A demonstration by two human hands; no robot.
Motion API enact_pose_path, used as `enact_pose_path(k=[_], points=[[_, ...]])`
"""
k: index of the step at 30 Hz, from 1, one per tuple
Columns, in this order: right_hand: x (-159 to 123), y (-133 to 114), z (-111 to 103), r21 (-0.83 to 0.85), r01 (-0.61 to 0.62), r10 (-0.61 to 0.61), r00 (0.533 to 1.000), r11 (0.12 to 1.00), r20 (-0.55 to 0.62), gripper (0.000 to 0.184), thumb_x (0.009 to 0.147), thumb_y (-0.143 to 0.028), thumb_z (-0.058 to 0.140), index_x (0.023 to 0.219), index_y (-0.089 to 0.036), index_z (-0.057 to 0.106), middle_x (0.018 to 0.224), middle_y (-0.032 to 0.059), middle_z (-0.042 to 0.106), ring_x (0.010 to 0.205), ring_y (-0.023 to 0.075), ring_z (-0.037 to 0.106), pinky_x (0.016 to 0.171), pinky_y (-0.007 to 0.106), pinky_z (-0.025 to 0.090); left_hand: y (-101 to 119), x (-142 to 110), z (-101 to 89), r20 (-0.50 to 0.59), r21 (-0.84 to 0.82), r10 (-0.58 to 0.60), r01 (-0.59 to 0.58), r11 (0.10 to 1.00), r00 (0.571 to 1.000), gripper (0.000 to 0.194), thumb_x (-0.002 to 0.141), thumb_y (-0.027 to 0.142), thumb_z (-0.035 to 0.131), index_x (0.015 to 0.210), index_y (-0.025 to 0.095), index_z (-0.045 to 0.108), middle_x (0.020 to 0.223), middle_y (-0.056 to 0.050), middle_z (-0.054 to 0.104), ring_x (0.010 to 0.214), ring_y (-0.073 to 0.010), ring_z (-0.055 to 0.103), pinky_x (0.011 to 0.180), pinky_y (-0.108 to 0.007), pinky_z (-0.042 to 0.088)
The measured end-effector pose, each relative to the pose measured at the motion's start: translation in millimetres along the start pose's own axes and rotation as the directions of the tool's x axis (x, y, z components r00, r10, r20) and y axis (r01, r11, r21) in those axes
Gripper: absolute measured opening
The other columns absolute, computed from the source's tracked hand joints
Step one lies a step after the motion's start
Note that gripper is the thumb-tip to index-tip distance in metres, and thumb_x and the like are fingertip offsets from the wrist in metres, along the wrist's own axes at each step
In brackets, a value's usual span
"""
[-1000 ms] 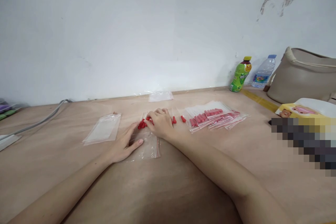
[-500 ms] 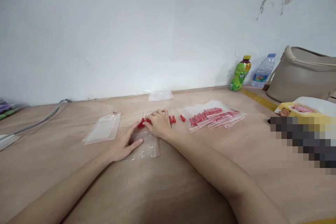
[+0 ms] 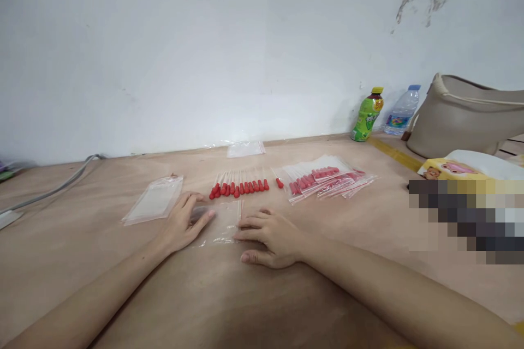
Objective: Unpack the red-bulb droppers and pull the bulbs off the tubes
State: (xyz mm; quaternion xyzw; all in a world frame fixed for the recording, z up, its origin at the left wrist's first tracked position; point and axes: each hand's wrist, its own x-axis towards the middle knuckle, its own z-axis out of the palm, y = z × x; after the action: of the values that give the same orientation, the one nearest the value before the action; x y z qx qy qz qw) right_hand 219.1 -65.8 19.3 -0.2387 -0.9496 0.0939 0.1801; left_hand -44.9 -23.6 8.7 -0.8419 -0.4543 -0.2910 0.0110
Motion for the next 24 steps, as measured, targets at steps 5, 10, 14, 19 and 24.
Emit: enact_pose_path(k=[5,10,14,19,24], points=[[2.1,0.1,0.8,0.022,-0.007,0.007,0.999,1.0,0.037,0.044,0.086,-0.044,0.041,0.123,-0.022,0.048,0.125,0.0064,0.049,0.116,0.0181,0.042,0.1,0.038,0.024,-0.8,2.5,-1.5,0.08,-0.068,-0.158,0.163,0.984,0.984,0.024,0.08,0.043,0.047,0.085,0.019,0.049,0.087,-0.002,0.052,0.075,-0.0157,0.052,0.068,-0.029,0.043],[-1.2,22.2,-12.3,-0.145,-0.195,0.169,0.97,0.97,-0.174,0.03,0.087,-0.035,0.04,0.105,-0.021,0.06,0.109,0.0065,0.06,0.103,0.0187,0.05,0.093,0.039,0.028,-1.6,10.8,-10.8,0.359,-0.032,-0.257,0.286,0.958,0.897,0.029,0.076,0.048,0.049,0.081,0.019,0.051,0.068,0.002,0.05,0.061,-0.0142,0.05,0.056,-0.025,0.039],[-17.1,62.5,-45.6,-0.28,-0.625,0.509,0.768,0.728,-0.389,0.027,0.082,-0.029,0.045,0.101,-0.019,0.062,0.108,0.0097,0.06,0.101,0.0248,0.051,0.086,0.042,0.033,-3.9,14.2,-19.3,0.391,-0.078,-0.171,0.217,0.973,0.904,0.026,0.075,0.045,0.051,0.075,0.019,0.053,0.085,-0.002,0.053,0.076,-0.0166,0.052,0.067,-0.027,0.041],[-50.7,100.8,-82.9,-0.314,-0.78,0.782,0.604,0.541,-0.152,0.062,0.066,-0.04,0.06,0.121,-0.014,0.049,0.114,0.0135,0.057,0.098,0.0265,0.055,0.079,0.034,0.041,-6.0,13.3,-24.2,0.44,-0.146,-0.199,0.288,0.946,0.876,0.036,0.071,0.044,0.055,0.097,0.019,0.052,0.081,-0.001,0.053,0.068,-0.0148,0.05,0.06,-0.025,0.04],[-61.7,113.9,-90.2,-0.386,-0.75,0.774,0.62,0.537,-0.129,0.039,0.069,-0.019,0.053,0.106,-0.012,0.06,0.102,0.0126,0.063,0.089,0.0222,0.059,0.072,0.027,0.041,-3.9,15.4,-28.1,0.505,-0.16,-0.192,0.31,0.937,0.841,0.029,0.073,0.047,0.051,0.074,0.018,0.053,0.062,0.003,0.046,0.058,-0.0123,0.045,0.053,-0.022,0.036]])
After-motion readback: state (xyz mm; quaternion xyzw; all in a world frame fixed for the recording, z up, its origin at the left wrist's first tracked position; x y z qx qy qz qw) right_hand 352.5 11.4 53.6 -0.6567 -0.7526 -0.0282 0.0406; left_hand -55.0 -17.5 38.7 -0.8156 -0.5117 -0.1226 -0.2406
